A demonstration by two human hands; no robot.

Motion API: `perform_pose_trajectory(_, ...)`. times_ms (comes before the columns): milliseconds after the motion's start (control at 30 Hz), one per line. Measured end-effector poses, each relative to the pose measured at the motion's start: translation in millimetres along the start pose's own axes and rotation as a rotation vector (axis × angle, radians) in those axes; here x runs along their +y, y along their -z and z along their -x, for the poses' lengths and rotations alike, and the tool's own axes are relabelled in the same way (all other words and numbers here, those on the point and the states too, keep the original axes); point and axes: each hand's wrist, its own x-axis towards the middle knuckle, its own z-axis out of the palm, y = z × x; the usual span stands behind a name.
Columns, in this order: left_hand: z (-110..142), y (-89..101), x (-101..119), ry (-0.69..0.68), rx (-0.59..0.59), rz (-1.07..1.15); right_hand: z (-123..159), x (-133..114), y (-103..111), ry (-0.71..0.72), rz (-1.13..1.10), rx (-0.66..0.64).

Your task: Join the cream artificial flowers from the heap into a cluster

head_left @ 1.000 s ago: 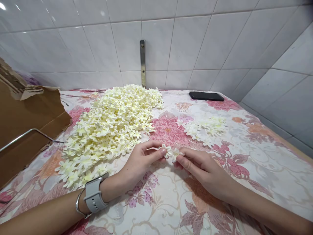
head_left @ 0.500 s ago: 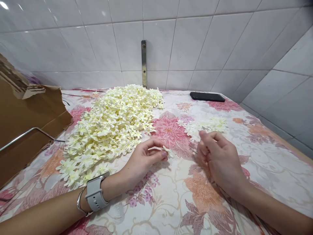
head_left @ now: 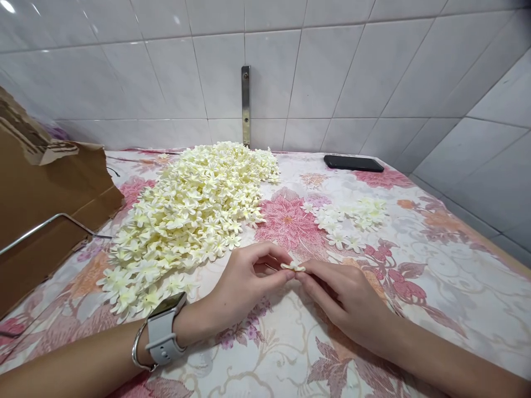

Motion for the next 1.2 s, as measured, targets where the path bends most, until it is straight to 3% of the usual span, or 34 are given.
perform_pose_trajectory(267, -3, -0.6, 6, 0.145, -0.004, 0.194, -3, -5, 5, 0.065, 0.005, 0.071)
perform_pose_trajectory(633, -4, -0.6, 7, 0.152, 0.026, 0.175, -2, -8, 7, 0.054, -0.127, 0.098)
perform_pose_trajectory(733, -6, 0.0, 7, 0.173, 0.091, 0.249, -3, -6, 8, -0.078, -0.239, 0.171)
perform_pose_trajectory(833, -7, 0.8, 6, 0.174, 0.097, 0.265, -5, -1, 10, -0.376, -0.44, 0.431)
perform_pose_trajectory(900, -7, 0.8, 6, 0.163, 0.084, 0.248, -7, 1, 12, -0.485, -0.551, 0.551)
perform_pose_trajectory(967, -6, 0.6, 6, 0.141, 0.075, 0.226, -8, 0, 11, -0.435, -0.54, 0.448)
perform_pose_trajectory(1033, -5, 0.3, 6, 0.108, 0.056, 0.19, -6, -4, 8, -0.306, -0.388, 0.213)
perform_pose_trajectory(1100, -2, 0.3, 6, 0.065, 0.019, 0.133, -3, -9, 4, -0.158, -0.194, 0.057)
perform_pose_trajectory(1200, 0, 0.5, 5, 0.001, -0.018, 0.032, 0, -10, 0, -0.026, -0.045, 0.044)
